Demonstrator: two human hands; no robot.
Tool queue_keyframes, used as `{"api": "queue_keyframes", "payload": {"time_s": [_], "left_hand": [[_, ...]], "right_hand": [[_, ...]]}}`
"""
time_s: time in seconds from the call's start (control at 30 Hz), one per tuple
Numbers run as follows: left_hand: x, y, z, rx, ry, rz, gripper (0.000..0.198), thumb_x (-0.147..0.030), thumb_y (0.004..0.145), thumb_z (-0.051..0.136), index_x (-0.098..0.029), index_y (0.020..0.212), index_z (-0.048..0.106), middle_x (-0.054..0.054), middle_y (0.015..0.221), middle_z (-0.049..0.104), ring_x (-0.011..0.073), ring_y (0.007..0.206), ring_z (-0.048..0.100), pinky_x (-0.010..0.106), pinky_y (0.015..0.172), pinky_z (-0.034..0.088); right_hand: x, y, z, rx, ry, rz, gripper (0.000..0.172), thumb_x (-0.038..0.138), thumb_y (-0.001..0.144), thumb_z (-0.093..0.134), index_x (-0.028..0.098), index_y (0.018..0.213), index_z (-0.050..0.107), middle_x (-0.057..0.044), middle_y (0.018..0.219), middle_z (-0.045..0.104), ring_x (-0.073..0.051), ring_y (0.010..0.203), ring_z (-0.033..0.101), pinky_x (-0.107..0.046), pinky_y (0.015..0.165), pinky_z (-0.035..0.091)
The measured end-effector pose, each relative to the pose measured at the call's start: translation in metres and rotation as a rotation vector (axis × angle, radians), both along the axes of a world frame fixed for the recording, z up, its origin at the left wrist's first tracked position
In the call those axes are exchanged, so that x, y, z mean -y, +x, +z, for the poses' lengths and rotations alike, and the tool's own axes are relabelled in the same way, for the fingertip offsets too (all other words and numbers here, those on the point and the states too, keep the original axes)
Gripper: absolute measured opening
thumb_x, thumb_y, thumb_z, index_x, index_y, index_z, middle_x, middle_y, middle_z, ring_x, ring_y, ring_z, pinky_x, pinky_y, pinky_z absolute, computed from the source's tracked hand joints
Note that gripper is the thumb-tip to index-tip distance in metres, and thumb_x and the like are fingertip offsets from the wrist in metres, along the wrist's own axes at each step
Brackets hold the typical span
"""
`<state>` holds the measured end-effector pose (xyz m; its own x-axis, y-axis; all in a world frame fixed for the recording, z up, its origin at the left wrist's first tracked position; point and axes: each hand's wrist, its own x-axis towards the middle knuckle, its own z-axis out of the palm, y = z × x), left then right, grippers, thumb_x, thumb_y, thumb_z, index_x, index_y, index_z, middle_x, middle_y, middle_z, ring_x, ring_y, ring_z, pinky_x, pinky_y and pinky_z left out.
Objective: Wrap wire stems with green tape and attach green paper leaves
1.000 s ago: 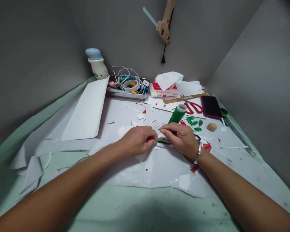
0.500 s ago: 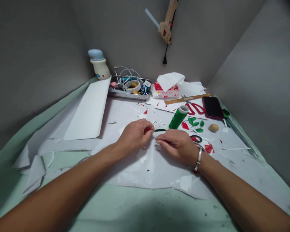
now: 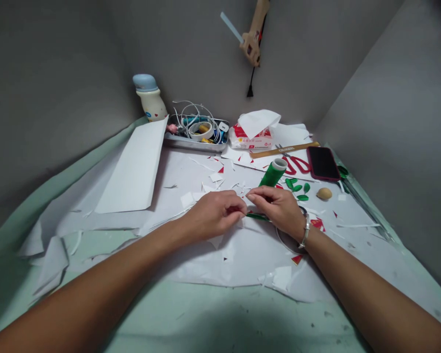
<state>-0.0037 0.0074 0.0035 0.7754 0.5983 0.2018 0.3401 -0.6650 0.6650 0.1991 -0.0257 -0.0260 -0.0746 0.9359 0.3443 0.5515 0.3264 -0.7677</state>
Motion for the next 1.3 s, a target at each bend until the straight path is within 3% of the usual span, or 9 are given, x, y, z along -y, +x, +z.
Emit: {"api": "queue_keyframes", "payload": {"time_s": [0.1,0.2,0.37,0.5,0.6,0.83,1.0,1.17,1.3], "left_hand": [[0.0,0.0,0.006,0.091,-0.056,0.077,0.013,-0.017,0.085,0.054,-0.018,0.085,0.067,0.002,0.086,0.066,0.0139,0.079,0.059,0.027,0.075,0.045],[-0.003,0.0,0.007,0.137,-0.043,0.184,0.011,-0.017,0.085,0.055,-0.018,0.084,0.066,0.002,0.086,0.066,0.014,0.079,0.059,0.027,0.074,0.045],[-0.006,-0.001,-0.002,0.047,0.059,0.3,0.013,-0.015,0.085,0.053,-0.017,0.083,0.066,0.004,0.088,0.065,0.0155,0.079,0.058,0.028,0.071,0.044],[-0.006,-0.002,-0.01,-0.046,0.208,0.241,0.015,-0.012,0.084,0.051,-0.018,0.085,0.065,0.003,0.084,0.064,0.0152,0.075,0.057,0.028,0.068,0.042],[-0.005,-0.002,-0.013,-0.11,0.275,0.115,0.014,-0.014,0.084,0.051,-0.018,0.086,0.065,0.003,0.079,0.062,0.0153,0.073,0.055,0.027,0.065,0.041],[-0.001,0.002,-0.01,-0.084,0.205,0.008,0.015,-0.013,0.082,0.052,-0.018,0.084,0.065,0.002,0.078,0.063,0.0137,0.071,0.056,0.026,0.067,0.043],[0.001,0.001,-0.004,0.072,0.092,0.058,0.011,-0.015,0.082,0.055,-0.018,0.085,0.065,0.001,0.081,0.064,0.0124,0.073,0.057,0.025,0.069,0.044],[-0.003,0.0,0.0,0.121,0.062,0.23,0.011,-0.012,0.081,0.055,-0.016,0.082,0.065,0.002,0.083,0.063,0.0124,0.073,0.056,0.025,0.069,0.044],[-0.005,0.001,-0.004,0.003,0.109,0.316,0.012,-0.012,0.081,0.053,-0.016,0.079,0.064,0.003,0.082,0.063,0.0136,0.072,0.055,0.026,0.066,0.043]], "right_hand": [[-0.001,0.001,-0.004,0.045,-0.015,0.076,0.017,0.03,0.088,0.059,0.02,0.088,0.073,-0.001,0.078,0.073,-0.014,0.067,0.063,-0.024,0.061,0.048],[0.004,-0.004,-0.005,0.193,0.1,0.157,0.016,0.024,0.088,0.058,0.021,0.09,0.073,-0.003,0.086,0.074,-0.015,0.074,0.065,-0.025,0.068,0.048],[0.017,-0.017,0.0,0.524,0.25,0.235,0.017,0.024,0.092,0.054,0.02,0.092,0.071,-0.002,0.072,0.069,-0.016,0.069,0.059,-0.028,0.066,0.043],[0.022,-0.018,0.005,0.633,0.385,0.212,0.022,0.024,0.094,0.049,0.018,0.092,0.071,-0.004,0.072,0.068,-0.016,0.066,0.056,-0.029,0.062,0.04],[0.019,-0.015,0.008,0.525,0.42,0.156,0.021,0.023,0.093,0.051,0.018,0.092,0.071,-0.004,0.07,0.068,-0.016,0.065,0.056,-0.028,0.062,0.042],[0.005,-0.004,0.007,0.085,0.102,0.022,0.017,0.029,0.088,0.059,0.021,0.084,0.073,-0.002,0.076,0.072,-0.014,0.066,0.062,-0.025,0.063,0.049],[-0.002,0.003,-0.004,0.057,-0.098,0.161,0.017,0.032,0.087,0.06,0.021,0.089,0.074,-0.001,0.084,0.075,-0.015,0.072,0.066,-0.024,0.064,0.05],[0.006,-0.006,-0.006,0.296,0.109,0.213,0.017,0.026,0.09,0.058,0.022,0.091,0.074,-0.003,0.082,0.073,-0.015,0.075,0.065,-0.026,0.071,0.048],[0.017,-0.016,0.002,0.639,0.3,0.223,0.024,0.026,0.093,0.05,0.019,0.087,0.072,-0.004,0.07,0.066,-0.017,0.067,0.057,-0.029,0.062,0.041]]}}
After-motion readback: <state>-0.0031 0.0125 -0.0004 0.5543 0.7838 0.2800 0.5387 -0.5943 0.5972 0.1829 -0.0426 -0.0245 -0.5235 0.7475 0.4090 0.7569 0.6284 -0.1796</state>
